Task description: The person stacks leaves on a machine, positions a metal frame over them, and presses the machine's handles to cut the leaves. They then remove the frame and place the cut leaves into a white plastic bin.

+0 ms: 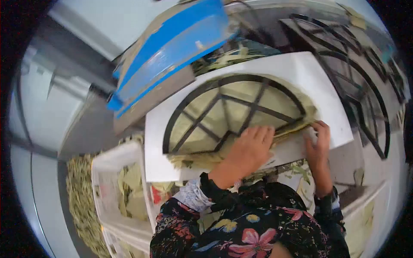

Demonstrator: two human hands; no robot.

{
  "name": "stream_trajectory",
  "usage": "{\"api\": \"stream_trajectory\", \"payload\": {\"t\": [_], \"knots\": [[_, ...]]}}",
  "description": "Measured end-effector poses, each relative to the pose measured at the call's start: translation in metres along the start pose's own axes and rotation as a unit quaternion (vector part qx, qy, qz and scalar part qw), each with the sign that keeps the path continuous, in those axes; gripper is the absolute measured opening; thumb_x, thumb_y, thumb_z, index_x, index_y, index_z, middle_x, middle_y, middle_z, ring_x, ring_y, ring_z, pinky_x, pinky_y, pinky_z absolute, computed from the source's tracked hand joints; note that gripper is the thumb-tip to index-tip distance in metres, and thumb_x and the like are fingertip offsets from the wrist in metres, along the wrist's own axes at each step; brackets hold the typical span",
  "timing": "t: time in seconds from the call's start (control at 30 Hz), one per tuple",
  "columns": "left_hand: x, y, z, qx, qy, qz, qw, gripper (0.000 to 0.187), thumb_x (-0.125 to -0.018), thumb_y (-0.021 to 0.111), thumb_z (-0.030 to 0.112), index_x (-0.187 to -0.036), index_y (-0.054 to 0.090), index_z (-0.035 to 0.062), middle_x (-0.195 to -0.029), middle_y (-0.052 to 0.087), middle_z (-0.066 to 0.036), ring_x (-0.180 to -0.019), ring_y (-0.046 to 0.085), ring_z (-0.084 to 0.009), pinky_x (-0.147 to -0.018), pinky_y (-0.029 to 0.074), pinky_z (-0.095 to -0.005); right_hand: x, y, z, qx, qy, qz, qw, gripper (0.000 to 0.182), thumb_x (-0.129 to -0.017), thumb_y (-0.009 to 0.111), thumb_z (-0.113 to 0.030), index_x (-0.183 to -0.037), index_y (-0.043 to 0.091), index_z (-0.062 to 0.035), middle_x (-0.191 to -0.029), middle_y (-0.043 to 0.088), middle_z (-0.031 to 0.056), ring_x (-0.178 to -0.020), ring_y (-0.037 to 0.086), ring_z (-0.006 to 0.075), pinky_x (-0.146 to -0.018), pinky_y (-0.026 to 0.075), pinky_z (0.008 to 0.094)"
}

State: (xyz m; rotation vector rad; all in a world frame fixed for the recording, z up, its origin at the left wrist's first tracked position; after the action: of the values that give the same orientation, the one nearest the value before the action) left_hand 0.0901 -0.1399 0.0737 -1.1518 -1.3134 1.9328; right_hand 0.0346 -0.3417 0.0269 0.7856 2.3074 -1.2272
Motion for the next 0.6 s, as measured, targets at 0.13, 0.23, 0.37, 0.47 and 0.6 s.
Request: {"api": "stream_trajectory", "payload": {"t": [0.13, 0.23, 0.37, 0.47, 0.6], "knots": [[0.041, -0.011, 0.005, 0.026, 0.024, 0.072, 0.997, 0.053, -0.070, 0.065, 0.029, -0.112, 0.055, -0.0010, -0.112, 0.054, -0.018, -0.104, 0.053, -0.0319, -0.087, 0.045, -0.0439, -0.016, -0.005, -0.042, -0.014, -0.105, -0.048, 0.993, 0.037, -0.069, 0.065, 0.003, -0.103, 0.053, -0.0004, -0.107, 0.052, 0.0186, -0.098, 0.051, 0.0356, -0.087, 0.041, 0.0418], [0.064, 0.006, 0.007, -0.031, -0.010, 0.084, 0.996, 0.043, -0.069, 0.063, 0.026, -0.105, 0.059, 0.0014, -0.106, 0.058, -0.016, -0.101, 0.055, -0.0308, -0.084, 0.046, -0.0418, -0.020, 0.010, -0.083, -0.070, -0.187, -0.114, 0.973, 0.035, -0.068, 0.065, 0.003, -0.101, 0.055, -0.0011, -0.104, 0.053, 0.0160, -0.094, 0.051, 0.0339, -0.085, 0.041, 0.0417], [0.073, 0.022, 0.011, -0.045, -0.046, 0.123, 0.990, 0.038, -0.069, 0.057, 0.022, -0.101, 0.059, 0.0005, -0.101, 0.057, -0.011, -0.096, 0.055, -0.0261, -0.079, 0.045, -0.0374, -0.018, 0.036, -0.118, -0.105, -0.286, -0.193, 0.933, 0.036, -0.066, 0.068, -0.001, -0.100, 0.056, -0.0032, -0.100, 0.054, 0.0135, -0.090, 0.052, 0.0331, -0.077, 0.043, 0.0415], [0.082, 0.017, 0.009, -0.041, -0.005, 0.134, 0.990, 0.033, -0.068, 0.056, 0.019, -0.097, 0.060, 0.0030, -0.100, 0.057, -0.010, -0.092, 0.055, -0.0251, -0.076, 0.046, -0.0365, -0.015, 0.051, -0.127, -0.131, -0.292, -0.207, 0.924, 0.038, -0.066, 0.070, -0.006, -0.101, 0.056, -0.0042, -0.102, 0.055, 0.0136, -0.091, 0.052, 0.0332, -0.078, 0.043, 0.0428], [0.114, -0.024, -0.012, -0.001, 0.062, 0.130, 0.989, 0.028, -0.073, 0.058, 0.015, -0.098, 0.062, 0.0032, -0.100, 0.060, -0.012, -0.096, 0.058, -0.0254, -0.080, 0.049, -0.0353, -0.003, 0.057, -0.131, -0.164, -0.301, -0.252, 0.905, 0.043, -0.068, 0.071, -0.017, -0.107, 0.056, -0.0053, -0.107, 0.055, 0.0142, -0.095, 0.053, 0.0330, -0.081, 0.043, 0.0437]]}}
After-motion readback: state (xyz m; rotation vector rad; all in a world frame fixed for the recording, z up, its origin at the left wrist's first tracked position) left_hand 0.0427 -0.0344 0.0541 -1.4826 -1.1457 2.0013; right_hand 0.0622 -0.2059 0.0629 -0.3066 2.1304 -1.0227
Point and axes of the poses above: each hand's wrist, its own x-axis away from the middle knuckle, its own y-axis out of the palm, z = x × y, the point moved 4 cm from there along -x, towards the middle knuckle
